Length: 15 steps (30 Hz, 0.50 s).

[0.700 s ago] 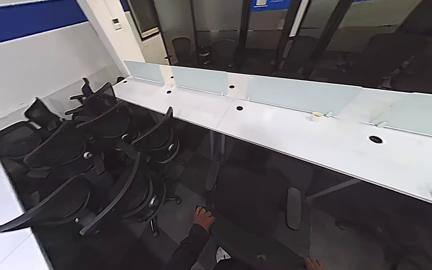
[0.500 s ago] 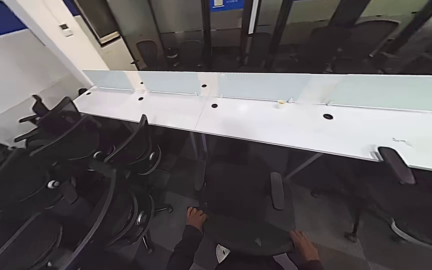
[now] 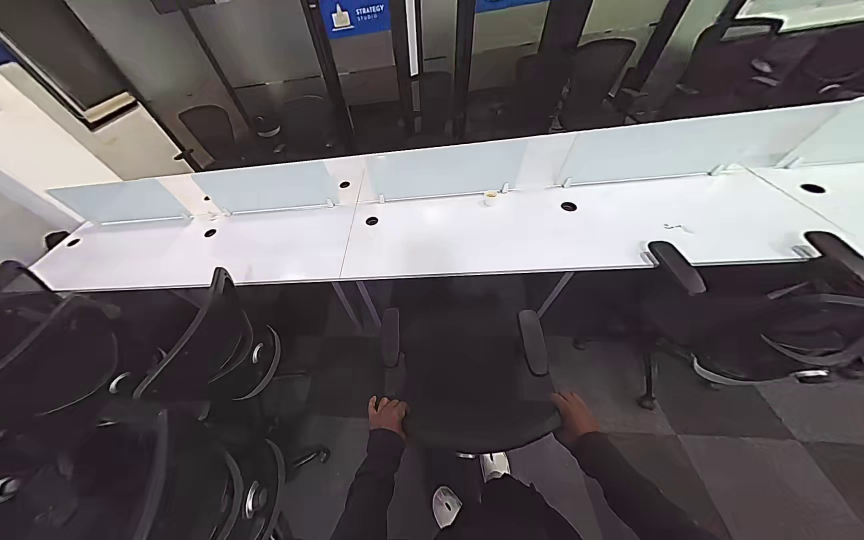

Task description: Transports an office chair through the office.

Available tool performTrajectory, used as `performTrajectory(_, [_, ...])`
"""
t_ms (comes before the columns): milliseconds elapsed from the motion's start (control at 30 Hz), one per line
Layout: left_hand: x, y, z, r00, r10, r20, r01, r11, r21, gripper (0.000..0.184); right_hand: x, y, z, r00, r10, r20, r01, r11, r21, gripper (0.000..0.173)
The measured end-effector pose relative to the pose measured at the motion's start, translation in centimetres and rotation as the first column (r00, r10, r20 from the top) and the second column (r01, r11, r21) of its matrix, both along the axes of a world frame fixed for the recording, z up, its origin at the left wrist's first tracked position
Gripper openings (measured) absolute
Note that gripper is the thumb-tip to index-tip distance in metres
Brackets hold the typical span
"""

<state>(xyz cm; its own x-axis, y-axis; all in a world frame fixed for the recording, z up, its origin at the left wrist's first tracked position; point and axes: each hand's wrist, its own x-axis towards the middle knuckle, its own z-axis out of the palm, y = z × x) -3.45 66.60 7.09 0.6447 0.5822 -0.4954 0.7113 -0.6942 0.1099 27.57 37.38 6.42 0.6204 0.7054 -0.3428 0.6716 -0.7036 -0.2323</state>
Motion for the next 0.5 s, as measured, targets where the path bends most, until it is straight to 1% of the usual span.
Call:
performTrajectory(33, [0.9, 0.2, 0.1, 1.0, -0.002, -0.019, 0.002, 1.0, -0.002, 0.051, 0.5, 0.2, 0.3, 1.0, -0.019, -0.01, 0.019, 1.0, -0.012, 0.059])
performTrajectory(100, [2.6, 0.5, 0.0, 0.999, -0.014, -0.041, 0.014, 1.0, 0.006, 0.05, 1.4, 0.3, 0.7, 0.999, -0.044, -0.014, 0.044, 0.999, -0.027, 0.059])
performTrajectory(233, [4.8, 0.4, -1.0, 0.998, -0.046, -0.042, 0.048, 0.997, 0.054, 0.05, 3.2, -0.4, 0.0, 0.997, -0.077, 0.004, 0.077, 0.995, -0.061, 0.06])
performTrajectory(333, [6.2, 0.4, -1.1, 0.998, -0.04, -0.037, 0.043, 0.996, 0.076, 0.048, 4.3, -0.3, 0.0, 0.992, -0.123, -0.025, 0.121, 0.992, -0.047, 0.061])
performTrajectory(500, [7.8, 0.6, -1.3, 0.994, -0.069, -0.079, 0.081, 0.985, 0.156, 0.047, 6.0, -0.5, -0.6, 0.988, -0.127, -0.084, 0.127, 0.992, -0.008, 0.06])
